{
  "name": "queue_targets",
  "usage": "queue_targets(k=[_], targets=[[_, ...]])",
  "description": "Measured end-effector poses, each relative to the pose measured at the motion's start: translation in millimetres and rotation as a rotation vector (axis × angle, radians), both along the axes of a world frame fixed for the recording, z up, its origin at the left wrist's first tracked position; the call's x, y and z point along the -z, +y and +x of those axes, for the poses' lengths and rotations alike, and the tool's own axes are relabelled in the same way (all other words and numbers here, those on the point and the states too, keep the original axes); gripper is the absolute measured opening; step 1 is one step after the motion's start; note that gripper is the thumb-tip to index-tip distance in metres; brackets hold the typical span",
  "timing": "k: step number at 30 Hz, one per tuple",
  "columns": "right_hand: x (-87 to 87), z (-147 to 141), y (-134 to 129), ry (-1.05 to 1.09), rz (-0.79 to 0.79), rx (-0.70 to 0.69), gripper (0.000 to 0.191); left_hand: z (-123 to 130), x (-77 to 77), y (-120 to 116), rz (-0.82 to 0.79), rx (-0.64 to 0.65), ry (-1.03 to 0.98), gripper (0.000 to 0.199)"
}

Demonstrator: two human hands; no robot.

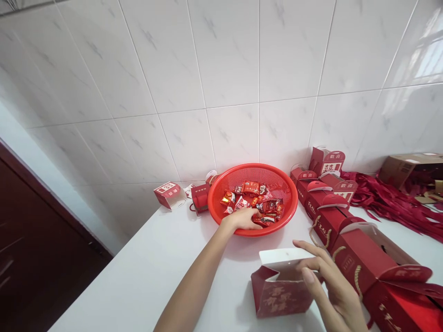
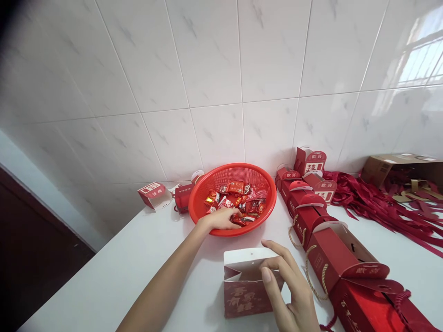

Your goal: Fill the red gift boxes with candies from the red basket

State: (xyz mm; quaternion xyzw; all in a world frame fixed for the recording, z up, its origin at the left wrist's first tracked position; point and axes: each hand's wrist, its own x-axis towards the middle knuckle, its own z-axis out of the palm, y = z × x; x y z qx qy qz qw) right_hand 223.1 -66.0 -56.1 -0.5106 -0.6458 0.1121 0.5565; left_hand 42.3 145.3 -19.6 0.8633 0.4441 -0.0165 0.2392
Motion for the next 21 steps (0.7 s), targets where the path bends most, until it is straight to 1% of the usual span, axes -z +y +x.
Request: queue_targets(k=[3,7,15,18,21], targets=[[7.4,7,1,0.102,-0.005,0.054,0.03,-3,0.5,-5,0.009,-0.028,-0.042,0.056],[13.2,16,4,0.153,-0.033,0.065,0.03,-7,-0.7,-11,0.011,-0.038,-0.088,0.055],[13.4,17,3,0.14,-0.018,0.043,0.028,-15,-0.2,-12,0.148,-0.098,-0.195,0.036],[12.1,16,3,0.142,-0.01,0.029,0.027,-14,-1.5,-12,0.182,-0.138,-0.286,0.035],[11.9,15,3,0.147,-0.015,0.027,0.026,-11,-3.5,-12,0.188,-0.188,-0.444,0.027]])
